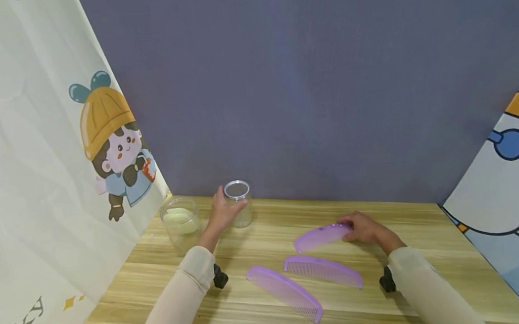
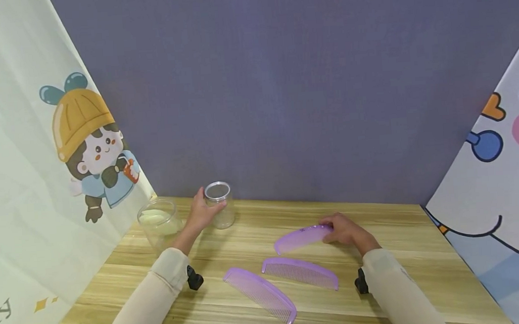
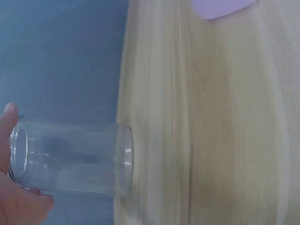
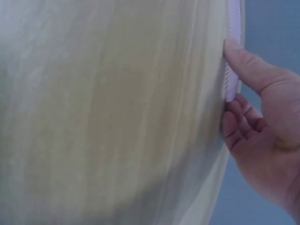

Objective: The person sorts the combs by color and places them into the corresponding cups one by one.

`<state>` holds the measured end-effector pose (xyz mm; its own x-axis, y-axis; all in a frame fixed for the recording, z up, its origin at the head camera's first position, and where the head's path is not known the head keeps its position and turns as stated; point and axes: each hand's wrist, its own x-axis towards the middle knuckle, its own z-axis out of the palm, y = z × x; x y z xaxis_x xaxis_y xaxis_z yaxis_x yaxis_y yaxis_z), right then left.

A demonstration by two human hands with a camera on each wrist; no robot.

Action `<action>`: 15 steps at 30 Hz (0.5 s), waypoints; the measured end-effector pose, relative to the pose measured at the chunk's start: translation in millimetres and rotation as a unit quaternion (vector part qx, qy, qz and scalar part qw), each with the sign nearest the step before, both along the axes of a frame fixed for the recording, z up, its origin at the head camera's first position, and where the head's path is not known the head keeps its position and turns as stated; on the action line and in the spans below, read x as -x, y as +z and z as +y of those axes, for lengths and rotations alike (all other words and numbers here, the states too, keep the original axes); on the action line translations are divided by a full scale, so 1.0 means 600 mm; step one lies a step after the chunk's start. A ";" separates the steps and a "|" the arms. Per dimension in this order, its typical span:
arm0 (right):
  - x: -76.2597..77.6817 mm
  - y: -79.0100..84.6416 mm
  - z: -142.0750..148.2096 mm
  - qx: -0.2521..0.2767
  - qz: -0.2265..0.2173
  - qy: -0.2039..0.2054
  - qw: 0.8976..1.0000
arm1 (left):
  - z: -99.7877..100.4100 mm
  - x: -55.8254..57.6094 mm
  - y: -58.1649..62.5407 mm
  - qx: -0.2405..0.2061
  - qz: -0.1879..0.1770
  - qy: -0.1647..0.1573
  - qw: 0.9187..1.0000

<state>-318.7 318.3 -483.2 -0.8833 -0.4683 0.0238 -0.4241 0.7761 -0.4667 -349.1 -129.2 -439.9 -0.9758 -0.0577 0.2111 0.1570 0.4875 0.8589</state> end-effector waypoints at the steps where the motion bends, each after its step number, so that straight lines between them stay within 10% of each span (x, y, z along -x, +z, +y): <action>1: 0.001 -0.001 0.002 0.005 -0.001 0.001 1.000 | 0.000 0.002 -0.002 -0.004 0.002 0.000 1.000; 15: -0.007 -0.009 0.025 0.068 -0.020 -0.027 0.997 | -0.002 0.014 -0.012 -0.022 0.022 -0.002 1.000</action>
<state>-314.3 333.3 -488.8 -0.9082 -0.4156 0.0490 -0.3634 0.7253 -0.5847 -357.2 -130.3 -447.2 -0.9657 -0.0632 0.2519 0.1978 0.4494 0.8711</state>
